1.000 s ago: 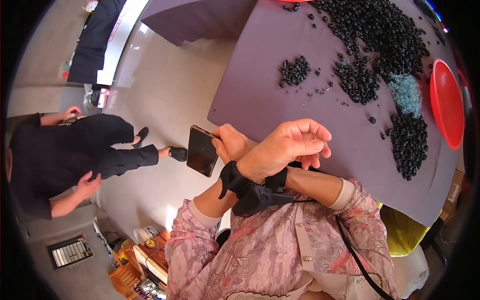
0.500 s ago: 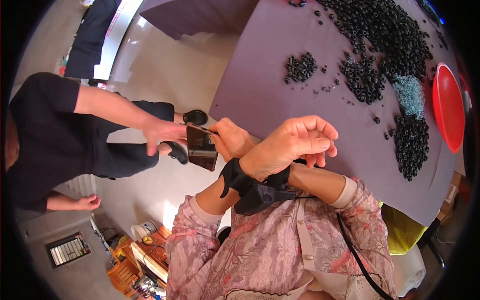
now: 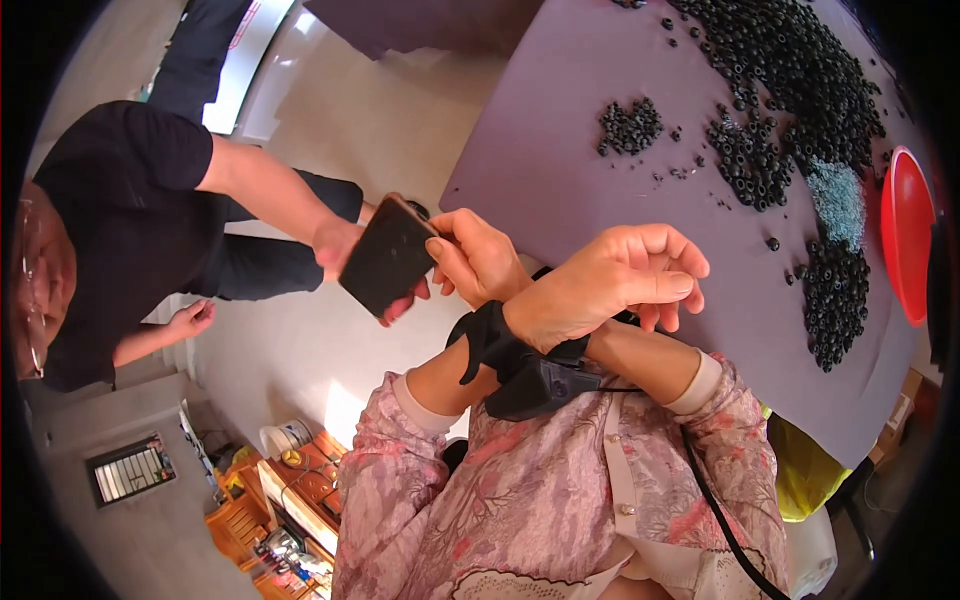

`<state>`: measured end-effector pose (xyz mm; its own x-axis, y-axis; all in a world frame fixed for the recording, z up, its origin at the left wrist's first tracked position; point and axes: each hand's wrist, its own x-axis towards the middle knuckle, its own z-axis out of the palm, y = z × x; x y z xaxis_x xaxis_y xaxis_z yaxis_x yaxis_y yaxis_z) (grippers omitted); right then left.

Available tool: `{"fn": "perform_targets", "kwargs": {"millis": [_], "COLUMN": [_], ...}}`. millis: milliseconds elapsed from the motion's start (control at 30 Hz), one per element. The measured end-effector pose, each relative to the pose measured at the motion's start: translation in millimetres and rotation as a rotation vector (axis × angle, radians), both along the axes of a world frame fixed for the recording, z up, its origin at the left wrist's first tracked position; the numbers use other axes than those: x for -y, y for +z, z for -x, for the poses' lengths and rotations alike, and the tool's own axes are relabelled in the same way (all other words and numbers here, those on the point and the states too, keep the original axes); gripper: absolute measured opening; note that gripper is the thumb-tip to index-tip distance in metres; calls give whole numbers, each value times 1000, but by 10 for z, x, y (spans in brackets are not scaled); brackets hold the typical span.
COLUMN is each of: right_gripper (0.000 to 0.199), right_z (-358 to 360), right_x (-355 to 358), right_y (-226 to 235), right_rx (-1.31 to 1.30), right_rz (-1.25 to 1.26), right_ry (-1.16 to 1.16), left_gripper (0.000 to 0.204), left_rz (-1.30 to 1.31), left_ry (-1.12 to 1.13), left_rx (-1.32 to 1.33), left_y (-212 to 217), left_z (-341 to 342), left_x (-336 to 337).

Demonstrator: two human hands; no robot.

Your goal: The person picks up a black bead and a small metal piece by hand, then presses the metal piece into the bead. They repeat this process for several pieces, occasionally sorting through the pile of beads on the table.

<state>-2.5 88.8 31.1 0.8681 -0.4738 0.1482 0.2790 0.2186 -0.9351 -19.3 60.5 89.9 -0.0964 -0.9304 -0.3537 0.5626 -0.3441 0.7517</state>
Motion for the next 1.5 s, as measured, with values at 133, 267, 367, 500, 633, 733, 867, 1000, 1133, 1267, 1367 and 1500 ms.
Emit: {"fn": "perform_targets", "kwargs": {"millis": [133,267,367,500,633,733,867,1000,1133,1267,1367,1500], "right_gripper": [29,28,24,28,21,18,16,14,11,13,16,19], "right_z": [-70,150,407,849,1253,1594,1828,1933,2148,2353,2329,2277], "right_x": [-32,236,305,247,534,736,1008,1278,1407,1644,1787,1855], "right_y": [-67,-290,-597,-714,-370,-275,-11,83,68,-24,-68,-79], "right_rx": [217,-53,-120,-96,-343,-382,-431,-543,-740,-823,-837,-882], "right_rz": [88,-33,-420,-325,121,205,416,645,840,957,1139,1217], "right_ry": [5,317,559,372,353,272,78,-221,-388,-665,-798,-775], "left_gripper": [15,15,17,16,14,13,12,12,12,12,14,13], "left_rz": [34,26,1,-39,-32,-59,-138,-186,-155,-186,-162,-192], "left_ry": [38,33,39,98,297,373,378,337,298,174,112,91], "left_rx": [34,-15,-44,-81,-147,-170,-126,-120,-156,-196,-253,-250], "left_y": [7,-22,-84,-199,-483,-684,-749,-816,-812,-817,-853,-885], "left_z": [-37,-29,3,-82,-318,-460,-533,-422,-317,-181,-56,71], "left_x": [-2,59,144,174,174,282,358,492,482,480,493,504]}}
